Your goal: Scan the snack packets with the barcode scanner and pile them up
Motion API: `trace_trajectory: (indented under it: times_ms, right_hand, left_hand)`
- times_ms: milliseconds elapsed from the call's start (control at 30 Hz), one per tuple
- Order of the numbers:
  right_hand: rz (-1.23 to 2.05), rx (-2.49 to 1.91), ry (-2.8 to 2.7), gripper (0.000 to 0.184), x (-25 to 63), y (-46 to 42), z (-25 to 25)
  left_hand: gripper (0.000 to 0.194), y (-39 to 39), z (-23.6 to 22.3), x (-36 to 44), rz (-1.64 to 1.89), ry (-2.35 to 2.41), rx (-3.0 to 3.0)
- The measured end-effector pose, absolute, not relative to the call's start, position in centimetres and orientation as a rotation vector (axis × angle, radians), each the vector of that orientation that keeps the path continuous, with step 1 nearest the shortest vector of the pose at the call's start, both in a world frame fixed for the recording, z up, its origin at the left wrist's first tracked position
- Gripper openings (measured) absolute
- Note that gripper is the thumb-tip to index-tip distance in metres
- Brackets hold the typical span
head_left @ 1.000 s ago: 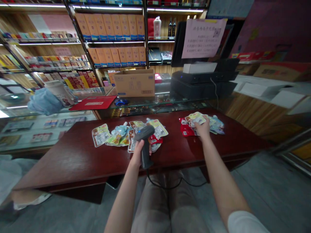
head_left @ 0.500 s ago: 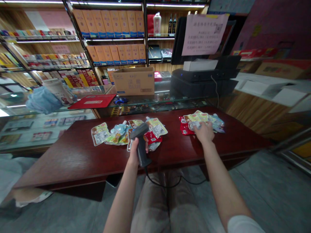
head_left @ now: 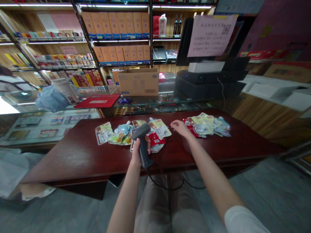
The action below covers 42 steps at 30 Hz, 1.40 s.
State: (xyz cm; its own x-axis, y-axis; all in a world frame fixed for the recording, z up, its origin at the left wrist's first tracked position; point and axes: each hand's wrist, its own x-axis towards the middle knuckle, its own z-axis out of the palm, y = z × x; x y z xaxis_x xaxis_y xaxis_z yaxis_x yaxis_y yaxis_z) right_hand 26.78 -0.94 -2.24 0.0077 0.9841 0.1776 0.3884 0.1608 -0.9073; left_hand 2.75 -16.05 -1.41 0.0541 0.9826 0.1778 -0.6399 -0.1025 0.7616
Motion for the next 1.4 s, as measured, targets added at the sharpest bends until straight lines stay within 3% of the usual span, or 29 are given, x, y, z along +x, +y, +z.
trace_trajectory:
  times_ms: [367,533,733,1100,1400]
  right_hand:
    - [1.206,-1.208,-1.330,0.019,23.5,-0.1,-3.7]
    - [1.268,-1.233,-1.351,0.014,24.3,-0.1,-3.8]
    - [1.196,-1.240,-1.246,0.013,25.0,0.1,-4.1]
    - [1.080,-1.068,-0.870,0.029,27.7,0.2,-3.0]
    - [0.983,-1.049,-0.884,0.028,27.6,0.3,-2.8]
  left_hand:
    - [0.064,-16.0,-1.6,2.6,1.492,0.611,0.873]
    - [0.065,-16.0,-1.5,2.5,1.445,0.643,0.877]
    - [0.058,-16.0,-1.7,2.5,1.522,0.643,0.829]
    - [0.055,-16.4,-1.7,3.1,1.486,0.632,0.922]
    - [0.047,-16.7,-1.7,3.2,1.369,0.665,0.997]
